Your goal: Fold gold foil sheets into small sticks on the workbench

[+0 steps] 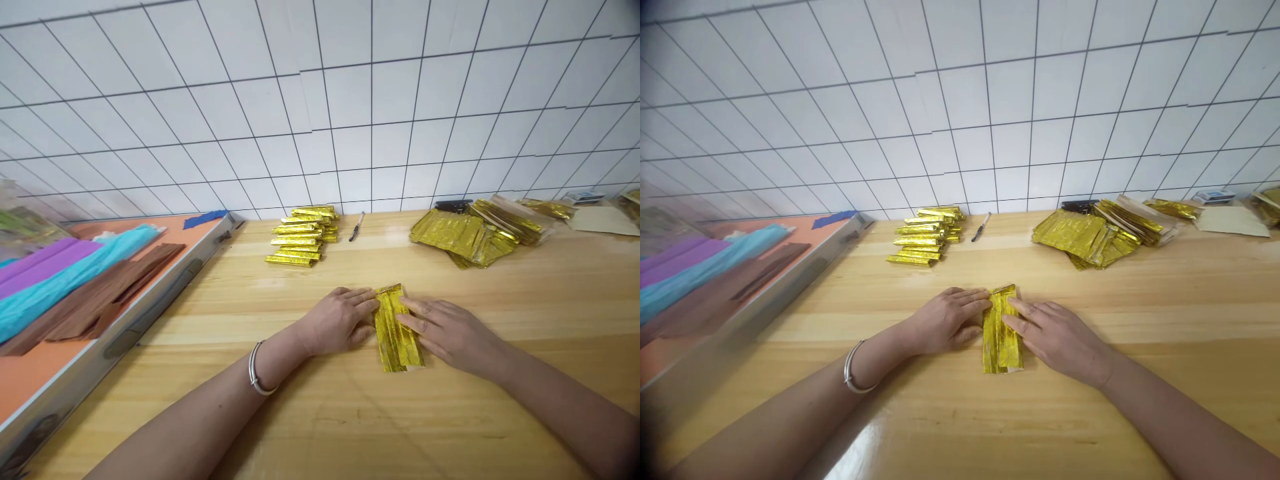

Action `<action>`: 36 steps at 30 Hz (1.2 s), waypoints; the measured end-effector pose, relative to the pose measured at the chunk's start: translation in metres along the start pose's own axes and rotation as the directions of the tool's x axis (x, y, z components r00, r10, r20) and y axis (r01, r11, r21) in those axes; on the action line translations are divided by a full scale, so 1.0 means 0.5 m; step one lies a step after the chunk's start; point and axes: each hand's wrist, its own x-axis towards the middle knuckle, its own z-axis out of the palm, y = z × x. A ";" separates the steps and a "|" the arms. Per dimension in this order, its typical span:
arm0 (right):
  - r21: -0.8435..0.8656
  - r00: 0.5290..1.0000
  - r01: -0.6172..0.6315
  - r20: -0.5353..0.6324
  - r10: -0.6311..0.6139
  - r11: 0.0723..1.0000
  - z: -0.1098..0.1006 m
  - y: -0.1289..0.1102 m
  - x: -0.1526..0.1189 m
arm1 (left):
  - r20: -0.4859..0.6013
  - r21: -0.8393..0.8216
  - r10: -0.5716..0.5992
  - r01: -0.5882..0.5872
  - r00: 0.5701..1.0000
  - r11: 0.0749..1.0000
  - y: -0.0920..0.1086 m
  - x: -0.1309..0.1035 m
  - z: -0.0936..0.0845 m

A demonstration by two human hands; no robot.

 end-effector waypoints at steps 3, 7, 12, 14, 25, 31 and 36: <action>-0.003 0.997 0.071 -0.018 -0.071 0.997 -0.006 -0.002 -0.002 | 0.004 0.015 -0.004 0.004 1.000 1.000 -0.008 -0.002 0.005; 0.030 0.987 0.151 -0.060 -0.149 0.988 -0.003 -0.002 -0.004 | 0.000 0.028 -0.014 0.014 1.000 1.000 -0.026 -0.004 0.010; 0.070 0.987 0.135 -0.097 -0.128 0.988 0.006 -0.003 -0.001 | -0.043 0.068 0.019 -0.016 0.999 0.998 -0.028 -0.004 0.010; 0.105 0.986 0.113 -0.138 -0.098 0.988 0.009 -0.004 0.000 | -0.075 0.076 0.107 -0.101 0.991 0.992 -0.019 -0.004 0.010; 0.236 0.980 -0.010 -0.193 0.057 0.972 0.019 -0.003 0.000 | -0.118 0.001 0.283 -0.285 0.952 0.959 0.027 -0.002 0.008; 0.159 0.981 -0.011 -0.191 0.042 0.987 0.007 -0.021 0.005 | -0.073 0.064 0.230 -0.226 0.970 0.972 0.028 -0.002 0.018; 0.104 0.995 0.028 -0.094 -0.019 0.994 -0.006 -0.050 0.012 | -0.042 0.012 0.219 -0.219 0.975 0.976 0.024 -0.001 0.019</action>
